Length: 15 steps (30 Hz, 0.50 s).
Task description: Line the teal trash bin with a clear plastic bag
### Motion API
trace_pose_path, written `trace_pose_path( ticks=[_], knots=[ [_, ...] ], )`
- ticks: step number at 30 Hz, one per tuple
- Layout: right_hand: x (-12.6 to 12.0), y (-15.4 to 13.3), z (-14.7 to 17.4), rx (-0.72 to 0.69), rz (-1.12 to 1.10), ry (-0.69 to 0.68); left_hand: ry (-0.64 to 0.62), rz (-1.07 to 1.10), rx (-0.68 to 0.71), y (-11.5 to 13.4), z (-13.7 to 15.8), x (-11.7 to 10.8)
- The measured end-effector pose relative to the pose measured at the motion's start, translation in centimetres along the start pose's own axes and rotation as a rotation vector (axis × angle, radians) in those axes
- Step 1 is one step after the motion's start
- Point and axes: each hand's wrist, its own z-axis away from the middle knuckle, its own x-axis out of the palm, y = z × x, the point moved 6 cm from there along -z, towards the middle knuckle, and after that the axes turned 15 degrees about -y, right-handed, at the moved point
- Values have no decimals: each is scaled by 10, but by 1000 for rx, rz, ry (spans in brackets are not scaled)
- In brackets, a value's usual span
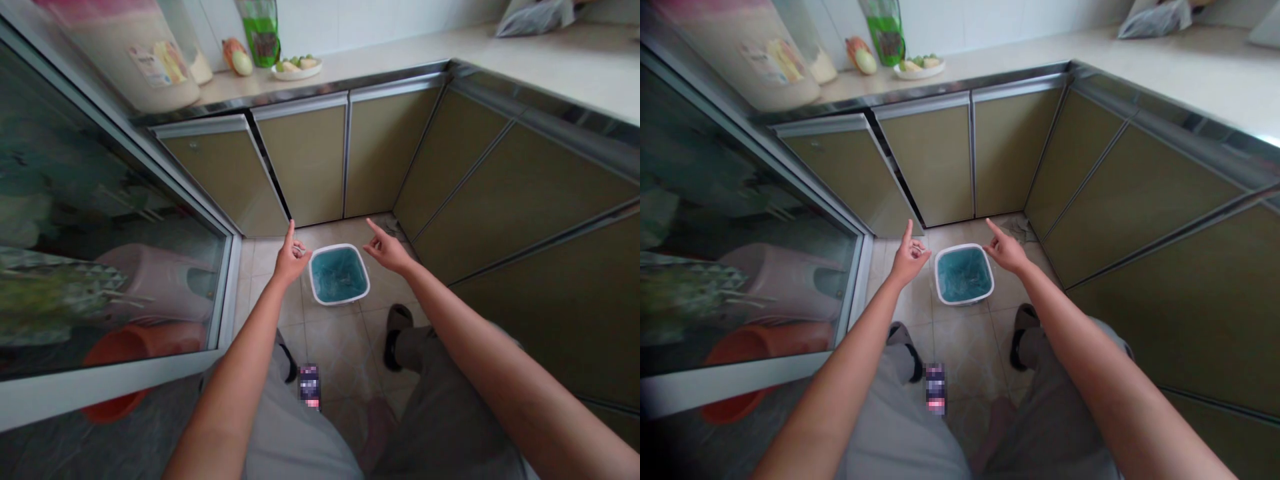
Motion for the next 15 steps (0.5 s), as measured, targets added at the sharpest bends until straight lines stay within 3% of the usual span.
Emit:
trace_pose_path(
  ticks=[5,9,11,15],
  knots=[
    [80,64,-2,348,65,-283,-170,-111,-336,-88,22,50],
    [142,102,19,645,-116,-435,-237,-145,-680,-156,65,87],
    [159,110,23,658,-149,-436,-223,-136,-774,-176,84,100],
    [170,113,20,579,-112,-391,-212,-104,-820,-194,99,112]
  ],
)
